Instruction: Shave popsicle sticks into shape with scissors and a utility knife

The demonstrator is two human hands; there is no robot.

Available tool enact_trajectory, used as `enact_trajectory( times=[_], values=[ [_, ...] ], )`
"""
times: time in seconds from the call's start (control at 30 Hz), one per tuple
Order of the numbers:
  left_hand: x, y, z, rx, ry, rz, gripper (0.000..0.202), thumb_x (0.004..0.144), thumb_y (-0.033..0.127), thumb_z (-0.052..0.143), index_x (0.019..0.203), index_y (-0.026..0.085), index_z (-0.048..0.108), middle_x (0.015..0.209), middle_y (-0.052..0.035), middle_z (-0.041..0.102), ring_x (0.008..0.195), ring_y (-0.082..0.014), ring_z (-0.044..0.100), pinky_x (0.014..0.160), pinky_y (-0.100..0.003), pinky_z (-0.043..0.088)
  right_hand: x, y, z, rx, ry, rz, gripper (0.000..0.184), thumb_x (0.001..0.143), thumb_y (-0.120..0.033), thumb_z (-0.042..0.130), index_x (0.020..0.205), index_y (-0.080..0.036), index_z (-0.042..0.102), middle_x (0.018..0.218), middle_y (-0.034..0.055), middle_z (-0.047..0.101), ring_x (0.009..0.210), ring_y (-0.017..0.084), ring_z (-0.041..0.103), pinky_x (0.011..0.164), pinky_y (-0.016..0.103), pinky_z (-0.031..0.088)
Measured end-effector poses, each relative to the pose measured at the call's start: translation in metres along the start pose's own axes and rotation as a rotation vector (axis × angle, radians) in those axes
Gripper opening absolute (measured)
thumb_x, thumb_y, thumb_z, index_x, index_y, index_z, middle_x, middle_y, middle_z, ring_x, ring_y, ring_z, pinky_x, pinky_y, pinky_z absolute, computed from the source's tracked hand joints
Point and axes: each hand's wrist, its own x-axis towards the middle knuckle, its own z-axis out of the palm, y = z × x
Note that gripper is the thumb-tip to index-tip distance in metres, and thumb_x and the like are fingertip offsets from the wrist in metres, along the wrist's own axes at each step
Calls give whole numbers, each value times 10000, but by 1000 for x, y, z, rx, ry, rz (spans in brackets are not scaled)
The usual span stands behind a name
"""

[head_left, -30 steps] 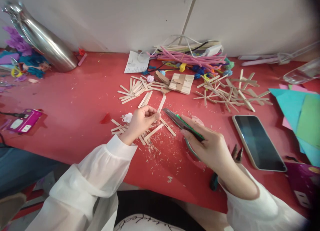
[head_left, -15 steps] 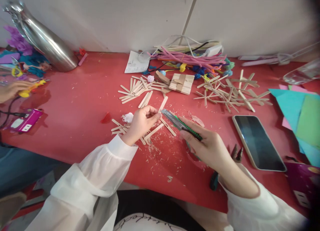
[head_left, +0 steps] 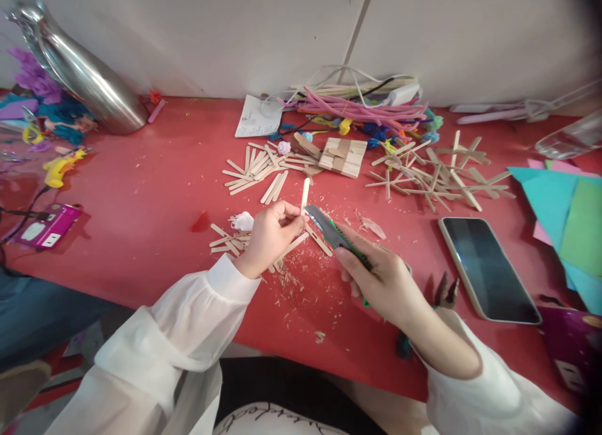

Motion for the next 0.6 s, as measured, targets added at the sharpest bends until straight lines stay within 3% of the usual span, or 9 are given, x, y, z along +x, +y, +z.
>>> enact_trajectory(
  times=[0.17, 0.33, 0.43, 0.5, 0.6],
  values=[
    [-2, -1, 5, 17, 70, 33, 127, 780, 260, 599, 768, 163, 516, 696, -22, 613, 667, -127, 612, 635, -251, 477, -3, -5, 6, 104, -44, 15, 549, 861, -426, 444, 1349, -178, 414, 523, -70, 487, 336, 83, 477, 349, 220, 418],
    [-1, -3, 8, 36, 96, 74, 114, 769, 231, 603, 761, 172, 506, 678, 4, 591, 642, -107, 594, 619, -234, 468, 1, -12, 5, 372, -149, 140, 625, 828, -474, 472, 1352, -144, 389, 503, -77, 500, 308, 81, 459, 298, 202, 361],
    [1, 1, 7, -13, 77, 33, 128, 764, 229, 607, 741, 174, 493, 671, 4, 592, 646, -109, 595, 620, -238, 470, 4, -11, 0, 447, -188, 188, 622, 813, -485, 490, 1332, -150, 414, 507, -72, 511, 298, 81, 443, 280, 197, 330],
    [2, 5, 6, -117, 14, -46, 135, 762, 224, 607, 733, 171, 486, 669, -5, 612, 644, -113, 604, 621, -244, 479, 4, -8, -3, 358, -144, 140, 587, 817, -478, 487, 1311, -165, 450, 512, -65, 515, 309, 84, 451, 295, 203, 348],
    [4, 9, 3, -269, -70, -165, 149, 745, 219, 626, 735, 166, 487, 628, 3, 613, 595, -103, 595, 599, -245, 489, 3, -2, -6, 19, 40, -20, 514, 821, -425, 502, 1292, -221, 494, 574, -35, 585, 346, 83, 478, 351, 212, 397]
  ],
)
